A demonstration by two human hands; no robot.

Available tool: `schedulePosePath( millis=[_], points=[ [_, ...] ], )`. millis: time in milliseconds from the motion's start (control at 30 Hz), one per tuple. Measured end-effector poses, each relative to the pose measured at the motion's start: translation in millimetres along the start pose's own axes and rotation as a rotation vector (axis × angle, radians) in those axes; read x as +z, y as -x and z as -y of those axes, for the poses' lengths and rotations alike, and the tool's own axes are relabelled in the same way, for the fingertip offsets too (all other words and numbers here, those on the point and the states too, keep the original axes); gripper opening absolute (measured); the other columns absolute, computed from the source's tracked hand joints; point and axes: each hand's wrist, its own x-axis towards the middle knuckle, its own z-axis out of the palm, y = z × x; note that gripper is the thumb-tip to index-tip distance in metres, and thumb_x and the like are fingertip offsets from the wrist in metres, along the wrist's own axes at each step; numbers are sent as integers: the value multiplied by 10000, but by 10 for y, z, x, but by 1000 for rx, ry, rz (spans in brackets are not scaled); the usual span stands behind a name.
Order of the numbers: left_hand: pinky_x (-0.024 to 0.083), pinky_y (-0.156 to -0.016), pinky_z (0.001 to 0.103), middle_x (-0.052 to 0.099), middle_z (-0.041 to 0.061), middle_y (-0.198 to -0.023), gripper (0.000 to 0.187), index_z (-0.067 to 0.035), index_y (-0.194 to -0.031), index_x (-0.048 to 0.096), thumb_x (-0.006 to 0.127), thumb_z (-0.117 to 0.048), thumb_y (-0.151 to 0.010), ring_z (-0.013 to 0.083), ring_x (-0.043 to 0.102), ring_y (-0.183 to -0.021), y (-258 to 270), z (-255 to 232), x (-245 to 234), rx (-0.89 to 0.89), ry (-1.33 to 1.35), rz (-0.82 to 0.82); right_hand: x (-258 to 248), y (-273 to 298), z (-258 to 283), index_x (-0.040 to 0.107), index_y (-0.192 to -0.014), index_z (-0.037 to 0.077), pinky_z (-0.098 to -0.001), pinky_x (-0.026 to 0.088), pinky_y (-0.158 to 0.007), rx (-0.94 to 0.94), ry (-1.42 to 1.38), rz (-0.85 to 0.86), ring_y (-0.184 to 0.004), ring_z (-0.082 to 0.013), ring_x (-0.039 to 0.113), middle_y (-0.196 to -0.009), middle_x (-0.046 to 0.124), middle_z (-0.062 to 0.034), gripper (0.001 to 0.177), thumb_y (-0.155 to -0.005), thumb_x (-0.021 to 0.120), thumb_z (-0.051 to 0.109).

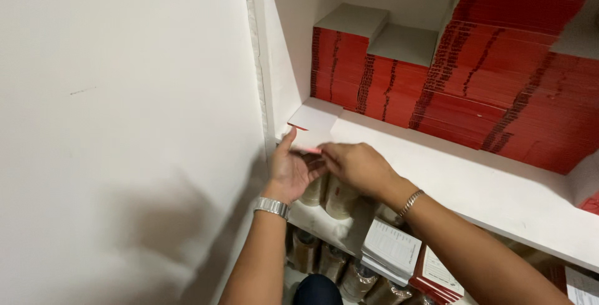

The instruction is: The person sorts through stacks of red and white paper forms on a shelf, picking up and aligning individual sheets into a stack by hand.

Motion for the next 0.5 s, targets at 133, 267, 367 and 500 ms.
schedulePosePath(
  millis=[133, 267, 367, 500],
  points=[
    [673, -631, 382, 713, 184, -948, 335, 73, -1083, 604, 626, -227, -936, 326, 750, -784, -418, 146, -411, -74, 130, 20, -23, 33, 52, 715, -1118, 160, -547, 593, -786, -49, -40, 10, -879, -410, 747, -926, 785, -142, 253, -968, 589, 321],
    [680, -682, 386, 690, 209, -984, 308, 73, -1098, 555, 644, -149, -904, 330, 738, -811, -352, 95, -423, -23, 90, 4, -203, -209, -75, 765, -1119, 162, -582, 567, -872, 138, -122, -36, -944, -471, 718, -938, 789, -175, 378, -992, 530, 430],
    [683, -724, 414, 693, 266, -1026, 354, 77, -1140, 545, 652, -159, -900, 381, 750, -843, -208, 6, -342, -33, 116, -4, -37, -552, -429, 733, -1193, 197, -557, 562, -893, 237, -3, -43, -1075, -411, 711, -1140, 770, -115, 358, -992, 564, 441],
    [680, -754, 416, 659, 275, -1047, 388, 95, -1152, 495, 657, -137, -887, 408, 736, -870, -20, -83, -230, 1, 159, 5, 110, -802, -558, 571, -1423, 267, -550, 515, -1024, 286, 56, 132, -1262, -370, 621, -1415, 637, -37, 522, -920, 613, 401]
  ],
)
